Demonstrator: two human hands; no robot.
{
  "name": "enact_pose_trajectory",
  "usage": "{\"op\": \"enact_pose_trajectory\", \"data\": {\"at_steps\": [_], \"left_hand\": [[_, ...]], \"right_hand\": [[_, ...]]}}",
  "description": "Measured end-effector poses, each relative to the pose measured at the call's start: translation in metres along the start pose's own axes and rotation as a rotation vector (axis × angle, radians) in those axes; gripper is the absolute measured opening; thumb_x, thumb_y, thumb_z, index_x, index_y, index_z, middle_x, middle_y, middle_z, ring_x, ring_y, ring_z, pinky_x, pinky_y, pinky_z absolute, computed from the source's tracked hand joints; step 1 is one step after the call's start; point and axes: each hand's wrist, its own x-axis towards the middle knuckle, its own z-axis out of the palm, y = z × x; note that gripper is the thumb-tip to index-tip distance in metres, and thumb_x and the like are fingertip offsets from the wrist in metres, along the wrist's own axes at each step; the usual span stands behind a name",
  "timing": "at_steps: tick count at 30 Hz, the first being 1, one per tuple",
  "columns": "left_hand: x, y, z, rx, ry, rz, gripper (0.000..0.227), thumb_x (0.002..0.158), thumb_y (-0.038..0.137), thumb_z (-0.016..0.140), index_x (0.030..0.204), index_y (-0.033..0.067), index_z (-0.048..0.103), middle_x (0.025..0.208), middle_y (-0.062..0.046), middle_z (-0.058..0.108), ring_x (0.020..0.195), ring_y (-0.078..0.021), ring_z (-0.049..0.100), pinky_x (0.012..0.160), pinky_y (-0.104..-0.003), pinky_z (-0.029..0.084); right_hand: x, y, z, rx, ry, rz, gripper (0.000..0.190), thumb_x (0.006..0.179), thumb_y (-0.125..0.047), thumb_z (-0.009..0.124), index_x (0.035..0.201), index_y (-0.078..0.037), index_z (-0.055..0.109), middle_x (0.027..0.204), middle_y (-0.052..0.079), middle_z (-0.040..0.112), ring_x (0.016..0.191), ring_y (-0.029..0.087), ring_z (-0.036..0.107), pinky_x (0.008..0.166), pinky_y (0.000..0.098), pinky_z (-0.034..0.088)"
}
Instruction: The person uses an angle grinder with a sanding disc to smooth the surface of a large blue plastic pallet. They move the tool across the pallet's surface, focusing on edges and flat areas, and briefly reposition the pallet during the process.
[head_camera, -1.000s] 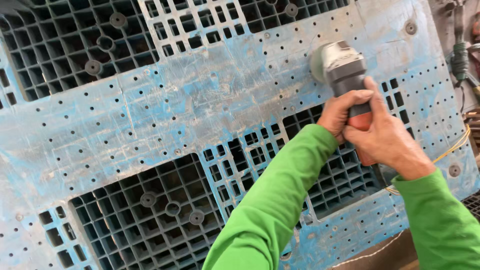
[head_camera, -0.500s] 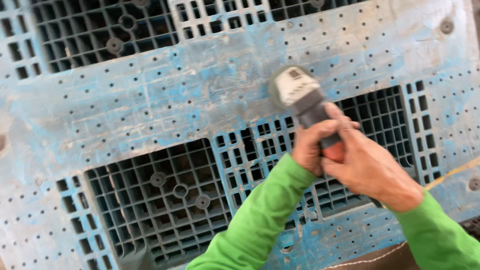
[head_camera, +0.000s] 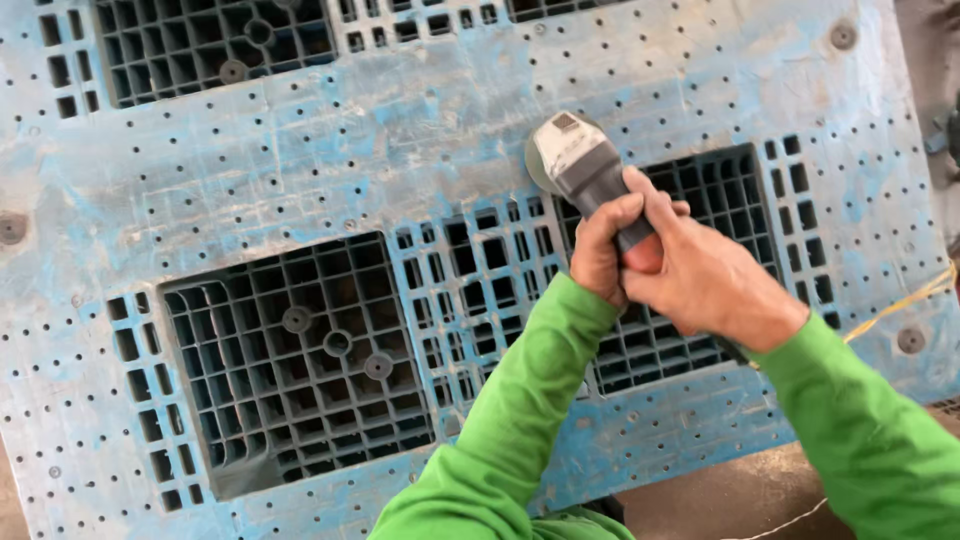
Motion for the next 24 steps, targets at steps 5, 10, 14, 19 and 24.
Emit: {"op": "enact_pose_trajectory", "data": {"at_steps": [5,10,14,19,24], "left_hand": [[0.019,-0.028,0.004,-0.063,-0.065,-0.013,0.046,0.099,0.033,0.072,0.124,-0.004,0.063,0.121,-0.02,0.069,0.108,-0.0314,0.068,0.101,-0.047,0.055],[-0.009,-0.017,-0.004,-0.032,-0.016,0.05,0.045,0.096,0.032,0.072,0.123,-0.0032,0.063,0.12,-0.021,0.069,0.109,-0.0316,0.069,0.102,-0.046,0.055],[-0.037,0.024,-0.008,-0.039,0.008,0.12,0.045,0.097,0.033,0.071,0.123,-0.0026,0.063,0.121,-0.021,0.068,0.111,-0.0317,0.067,0.105,-0.046,0.053],[-0.085,0.08,-0.008,0.023,0.017,0.228,0.049,0.094,0.037,0.068,0.122,-0.0035,0.064,0.12,-0.022,0.069,0.11,-0.0326,0.067,0.105,-0.046,0.052],[-0.136,0.136,-0.016,0.023,0.031,0.4,0.043,0.093,0.033,0.071,0.119,-0.001,0.065,0.115,-0.019,0.071,0.112,-0.0333,0.066,0.107,-0.049,0.051]], "right_hand": [[-0.017,0.009,-0.019,-0.028,-0.029,0.076,0.105,0.081,-0.023,0.069,0.165,-0.028,0.007,0.065,0.02,0.066,0.042,0.033,0.063,0.05,0.0452,0.055],[-0.03,-0.005,-0.003,-0.051,-0.064,-0.019,0.108,0.079,-0.023,0.073,0.168,-0.032,0.011,0.071,0.018,0.065,0.042,0.033,0.063,0.049,0.0443,0.058],[-0.023,-0.035,0.017,-0.141,-0.11,-0.1,0.105,0.081,-0.027,0.068,0.168,-0.031,0.009,0.077,0.021,0.069,0.045,0.033,0.066,0.054,0.0445,0.058],[-0.011,-0.07,0.052,-0.23,-0.04,-0.409,0.104,0.074,-0.025,0.066,0.164,-0.02,0.013,0.088,0.025,0.067,0.068,0.042,0.068,0.061,0.0492,0.057],[-0.003,-0.112,0.094,-0.248,-0.101,-0.517,0.105,0.075,-0.027,0.067,0.163,-0.022,0.011,0.094,0.025,0.067,0.075,0.045,0.067,0.063,0.0505,0.056]]}}
